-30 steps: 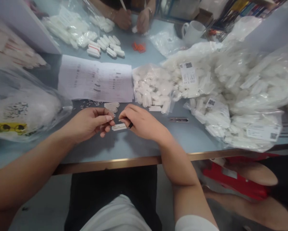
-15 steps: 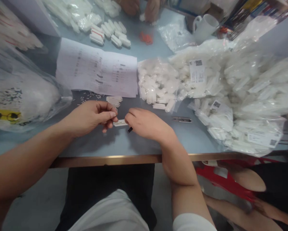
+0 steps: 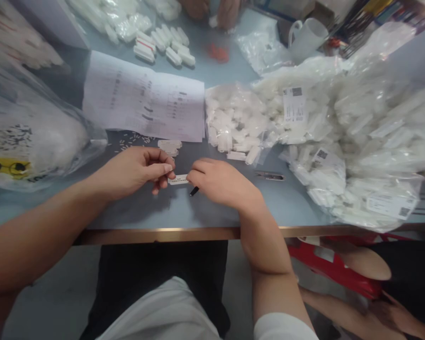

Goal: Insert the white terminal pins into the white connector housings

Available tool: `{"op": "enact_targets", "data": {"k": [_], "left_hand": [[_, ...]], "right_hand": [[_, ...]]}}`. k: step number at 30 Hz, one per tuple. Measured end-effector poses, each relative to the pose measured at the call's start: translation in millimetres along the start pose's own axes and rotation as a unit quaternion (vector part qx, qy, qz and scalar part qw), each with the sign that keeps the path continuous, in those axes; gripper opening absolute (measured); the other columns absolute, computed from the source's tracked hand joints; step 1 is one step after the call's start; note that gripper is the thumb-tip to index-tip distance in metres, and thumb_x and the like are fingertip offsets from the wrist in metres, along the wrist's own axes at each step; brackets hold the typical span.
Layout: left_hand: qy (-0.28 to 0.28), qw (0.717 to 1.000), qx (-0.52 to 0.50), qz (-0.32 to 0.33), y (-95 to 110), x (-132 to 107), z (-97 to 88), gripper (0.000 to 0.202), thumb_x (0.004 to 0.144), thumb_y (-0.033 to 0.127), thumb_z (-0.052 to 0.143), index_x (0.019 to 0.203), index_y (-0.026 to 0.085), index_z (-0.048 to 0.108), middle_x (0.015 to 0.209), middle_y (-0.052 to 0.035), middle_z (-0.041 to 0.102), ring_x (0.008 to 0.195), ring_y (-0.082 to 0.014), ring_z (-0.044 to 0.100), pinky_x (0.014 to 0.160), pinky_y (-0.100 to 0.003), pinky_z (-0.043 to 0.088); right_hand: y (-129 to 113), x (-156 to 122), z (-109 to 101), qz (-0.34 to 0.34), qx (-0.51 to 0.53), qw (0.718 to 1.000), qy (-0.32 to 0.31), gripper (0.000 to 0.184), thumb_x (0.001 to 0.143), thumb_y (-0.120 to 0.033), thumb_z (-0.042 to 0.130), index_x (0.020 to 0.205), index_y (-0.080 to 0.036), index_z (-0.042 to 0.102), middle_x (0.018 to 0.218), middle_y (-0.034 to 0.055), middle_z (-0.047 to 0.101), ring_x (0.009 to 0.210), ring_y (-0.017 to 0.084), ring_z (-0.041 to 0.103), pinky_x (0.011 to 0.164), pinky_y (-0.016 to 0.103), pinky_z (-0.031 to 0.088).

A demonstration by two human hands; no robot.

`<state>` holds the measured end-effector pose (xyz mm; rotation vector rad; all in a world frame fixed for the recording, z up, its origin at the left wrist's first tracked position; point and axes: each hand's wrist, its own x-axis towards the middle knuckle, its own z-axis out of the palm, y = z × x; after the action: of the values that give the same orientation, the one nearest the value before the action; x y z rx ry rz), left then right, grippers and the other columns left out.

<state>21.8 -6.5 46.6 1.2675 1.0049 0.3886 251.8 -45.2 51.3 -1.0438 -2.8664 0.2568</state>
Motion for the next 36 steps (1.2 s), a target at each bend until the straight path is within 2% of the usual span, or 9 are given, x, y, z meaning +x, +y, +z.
{"op": "enact_targets", "data": {"k": [4, 10, 12, 14, 17, 20, 25, 32, 36], "left_hand": [[0.005, 1.0, -0.002, 0.002, 0.2, -0.5, -0.1, 0.004, 0.081, 0.021, 0.064, 0.079, 0.018, 0.066, 0.077, -0.005, 0.07, 0.058, -0.0134, 0.063, 0.046, -0.022, 0.053], [0.006, 1.0, -0.018, 0.003, -1.8, 0.0, 0.8, 0.006, 0.082, 0.022, 0.066, 0.079, 0.017, 0.066, 0.079, -0.0062, 0.071, 0.058, -0.0134, 0.063, 0.046, -0.023, 0.053], [0.009, 0.999, -0.037, -0.001, -2.8, 0.5, 1.3, 0.007, 0.082, 0.023, 0.067, 0.079, 0.017, 0.066, 0.08, -0.0062, 0.071, 0.059, -0.0132, 0.063, 0.046, -0.023, 0.053], [0.013, 0.998, -0.063, -0.009, -3.5, 1.1, 2.2, 0.009, 0.082, 0.024, 0.069, 0.078, 0.017, 0.065, 0.079, -0.0063, 0.07, 0.059, -0.0127, 0.062, 0.044, -0.023, 0.052], [0.016, 0.995, -0.093, -0.016, -3.9, 2.0, 4.4, 0.012, 0.083, 0.025, 0.07, 0.078, 0.015, 0.065, 0.077, -0.0065, 0.069, 0.056, -0.0114, 0.06, 0.042, -0.022, 0.049], [0.009, 0.991, -0.127, -0.027, -3.2, 2.2, 7.4, 0.013, 0.083, 0.024, 0.069, 0.076, 0.015, 0.063, 0.073, -0.0051, 0.067, 0.052, -0.0097, 0.057, 0.039, -0.02, 0.044], [0.001, 0.986, -0.161, -0.039, -0.5, 0.6, 12.0, 0.014, 0.084, 0.021, 0.066, 0.073, 0.015, 0.059, 0.069, -0.0034, 0.066, 0.049, -0.0084, 0.054, 0.037, -0.018, 0.042], [-0.026, 0.987, -0.16, -0.021, -6.5, -0.1, 10.8, 0.023, 0.086, 0.033, 0.071, 0.077, 0.014, 0.061, 0.074, -0.004, 0.068, 0.052, -0.0079, 0.056, 0.041, -0.018, 0.046], [-0.04, 0.987, -0.155, 0.002, -9.7, 0.1, 9.4, 0.026, 0.087, 0.038, 0.071, 0.079, 0.015, 0.063, 0.077, -0.0039, 0.068, 0.055, -0.008, 0.057, 0.043, -0.018, 0.047]], "right_hand": [[4.2, -3.6, -0.1, -0.01, 0.006, 1.0, 0.006, 0.02, 0.091, -0.01, 0.053, 0.094, -0.018, 0.071, 0.091, 0.0069, 0.067, 0.082, 0.019, 0.055, 0.067, 0.03, 0.038], [5.0, -4.1, 0.2, -0.047, -0.046, 0.998, -0.024, 0.017, 0.089, -0.01, 0.056, 0.093, -0.018, 0.071, 0.081, 0.0042, 0.068, 0.077, 0.019, 0.052, 0.063, 0.032, 0.034], [5.2, -4.5, 0.3, -0.037, -0.031, 0.999, 0.01, 0.018, 0.088, -0.011, 0.057, 0.094, -0.02, 0.071, 0.08, 0.0035, 0.068, 0.076, 0.018, 0.053, 0.062, 0.032, 0.035], [5.0, -4.5, 1.3, -0.006, -0.007, 0.997, 0.077, 0.02, 0.09, -0.013, 0.055, 0.097, -0.021, 0.072, 0.081, 0.0034, 0.068, 0.077, 0.018, 0.056, 0.063, 0.03, 0.038], [3.2, -2.3, 5.3, 0.053, 0.022, 0.982, 0.181, 0.021, 0.093, -0.016, 0.052, 0.102, -0.022, 0.07, 0.087, 0.0045, 0.07, 0.081, 0.017, 0.061, 0.068, 0.03, 0.044], [-1.2, 2.8, 11.9, 0.065, 0.034, 0.969, 0.236, 0.02, 0.092, -0.014, 0.053, 0.102, -0.023, 0.068, 0.09, 0.0047, 0.07, 0.083, 0.017, 0.063, 0.07, 0.029, 0.047], [-10.4, 11.2, 21.8, 0.051, 0.049, 0.958, 0.278, 0.012, 0.094, -0.018, 0.055, 0.099, -0.023, 0.065, 0.091, 0.0045, 0.07, 0.083, 0.016, 0.062, 0.072, 0.029, 0.05], [-15.3, 13.6, 25.9, 0.075, 0.075, 0.943, 0.314, 0.011, 0.093, -0.016, 0.057, 0.095, -0.026, 0.063, 0.083, 0.0004, 0.07, 0.075, 0.015, 0.06, 0.07, 0.029, 0.049], [-15.1, 13.6, 27.0, 0.083, 0.09, 0.942, 0.312, 0.011, 0.092, -0.016, 0.056, 0.091, -0.025, 0.062, 0.08, -0.0006, 0.069, 0.074, 0.014, 0.059, 0.07, 0.028, 0.049]]}}
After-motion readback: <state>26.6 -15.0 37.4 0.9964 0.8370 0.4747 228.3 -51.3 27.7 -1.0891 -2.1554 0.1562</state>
